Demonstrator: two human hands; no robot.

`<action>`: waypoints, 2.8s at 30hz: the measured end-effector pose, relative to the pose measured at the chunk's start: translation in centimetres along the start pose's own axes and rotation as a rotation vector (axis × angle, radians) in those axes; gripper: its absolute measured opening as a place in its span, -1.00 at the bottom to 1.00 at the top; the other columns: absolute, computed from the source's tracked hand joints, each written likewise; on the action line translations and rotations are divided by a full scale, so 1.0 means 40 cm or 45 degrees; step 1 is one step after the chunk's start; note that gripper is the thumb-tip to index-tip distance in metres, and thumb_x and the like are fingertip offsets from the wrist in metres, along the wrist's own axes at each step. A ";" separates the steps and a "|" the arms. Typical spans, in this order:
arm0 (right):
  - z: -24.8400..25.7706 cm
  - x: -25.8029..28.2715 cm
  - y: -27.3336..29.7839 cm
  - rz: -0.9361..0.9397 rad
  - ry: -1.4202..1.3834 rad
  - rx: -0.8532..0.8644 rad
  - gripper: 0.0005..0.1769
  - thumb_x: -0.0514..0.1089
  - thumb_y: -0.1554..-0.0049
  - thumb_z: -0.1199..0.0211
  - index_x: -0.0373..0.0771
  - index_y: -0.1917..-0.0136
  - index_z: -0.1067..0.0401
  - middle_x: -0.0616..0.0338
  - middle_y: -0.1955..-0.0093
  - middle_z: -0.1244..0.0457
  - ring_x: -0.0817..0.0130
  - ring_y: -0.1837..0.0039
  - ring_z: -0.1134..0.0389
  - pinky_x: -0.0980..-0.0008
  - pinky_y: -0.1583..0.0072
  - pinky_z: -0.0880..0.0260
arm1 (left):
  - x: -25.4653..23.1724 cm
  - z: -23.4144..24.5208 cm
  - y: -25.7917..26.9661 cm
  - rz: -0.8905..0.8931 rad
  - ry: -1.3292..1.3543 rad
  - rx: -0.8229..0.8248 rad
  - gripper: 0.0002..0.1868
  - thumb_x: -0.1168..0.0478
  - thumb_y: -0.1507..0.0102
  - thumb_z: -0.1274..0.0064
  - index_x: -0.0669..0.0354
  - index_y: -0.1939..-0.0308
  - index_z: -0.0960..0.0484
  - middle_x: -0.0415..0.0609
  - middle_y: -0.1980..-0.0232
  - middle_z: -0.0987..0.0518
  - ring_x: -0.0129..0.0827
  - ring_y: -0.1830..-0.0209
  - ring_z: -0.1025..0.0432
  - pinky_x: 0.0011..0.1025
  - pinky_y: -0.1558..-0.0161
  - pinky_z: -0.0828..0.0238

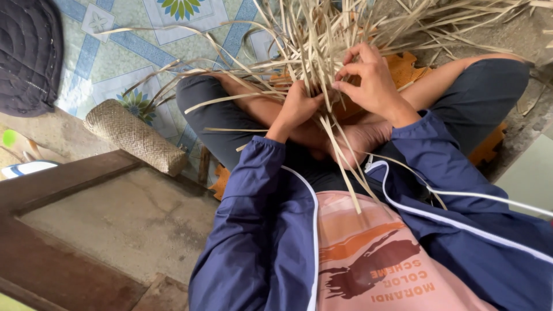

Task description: A person sitting on the floor weaving dried leaf strips into a larger structure.

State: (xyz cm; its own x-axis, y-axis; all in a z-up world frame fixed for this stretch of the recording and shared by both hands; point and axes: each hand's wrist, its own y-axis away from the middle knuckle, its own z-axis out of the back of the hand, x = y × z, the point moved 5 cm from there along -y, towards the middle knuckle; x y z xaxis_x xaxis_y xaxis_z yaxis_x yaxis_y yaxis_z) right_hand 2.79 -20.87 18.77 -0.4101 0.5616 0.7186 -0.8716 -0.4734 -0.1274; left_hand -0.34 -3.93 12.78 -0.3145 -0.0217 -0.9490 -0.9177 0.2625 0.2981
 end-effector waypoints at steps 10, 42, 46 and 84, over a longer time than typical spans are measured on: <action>-0.043 0.028 0.087 0.359 0.499 -0.057 -0.87 0.00 -0.08 -0.46 0.10 0.14 -0.52 0.48 -0.06 -0.25 0.35 -0.07 -0.23 0.27 -0.12 -0.11 | 0.069 0.003 -0.059 0.100 0.124 0.003 -0.81 0.25 -0.09 -0.41 0.29 0.36 -0.74 0.06 0.44 -0.69 -0.37 0.43 -0.58 -0.36 0.33 -0.56; -0.072 -0.161 0.087 -0.322 -0.175 0.153 -0.61 -0.17 -0.01 -0.56 -0.24 -0.11 -0.59 0.06 0.00 -0.29 0.34 0.26 -0.33 0.37 0.19 -0.38 | 0.107 -0.032 -0.057 0.029 -0.068 0.034 -0.76 0.29 0.06 -0.43 0.02 0.33 -0.79 -0.18 0.46 -0.69 -0.50 0.38 -0.61 -0.50 0.31 -0.56; -0.023 -0.198 0.100 -0.395 -0.147 0.015 -0.82 -0.20 -0.10 -0.50 -0.18 0.00 -0.61 0.10 0.14 -0.38 0.23 0.18 -0.44 0.35 0.13 -0.44 | 0.086 -0.031 -0.045 0.173 -0.219 -0.014 -0.67 0.17 0.09 -0.46 0.06 0.27 -0.76 -0.07 0.42 -0.72 -0.32 0.32 -0.67 -0.41 0.29 -0.57; 0.003 -0.028 0.064 -0.541 -0.698 0.156 -0.79 -0.29 -0.12 -0.43 -0.23 -0.01 -0.46 0.47 0.21 -0.18 0.71 0.09 -0.28 0.67 0.03 -0.35 | -0.046 0.022 0.100 -0.025 -0.567 -0.182 -0.10 0.22 -0.11 -0.39 0.04 -0.33 -0.05 0.20 0.18 -0.64 0.31 0.05 -0.55 0.13 -0.02 -0.46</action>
State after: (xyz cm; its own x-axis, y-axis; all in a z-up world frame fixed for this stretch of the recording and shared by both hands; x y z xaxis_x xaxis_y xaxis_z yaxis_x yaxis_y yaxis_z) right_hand 1.05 -22.81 17.72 0.1819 0.3075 0.9340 -0.8765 -0.3799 0.2958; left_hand -3.22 -1.99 15.63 -0.1909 0.3992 -0.8968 -0.9565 0.1296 0.2613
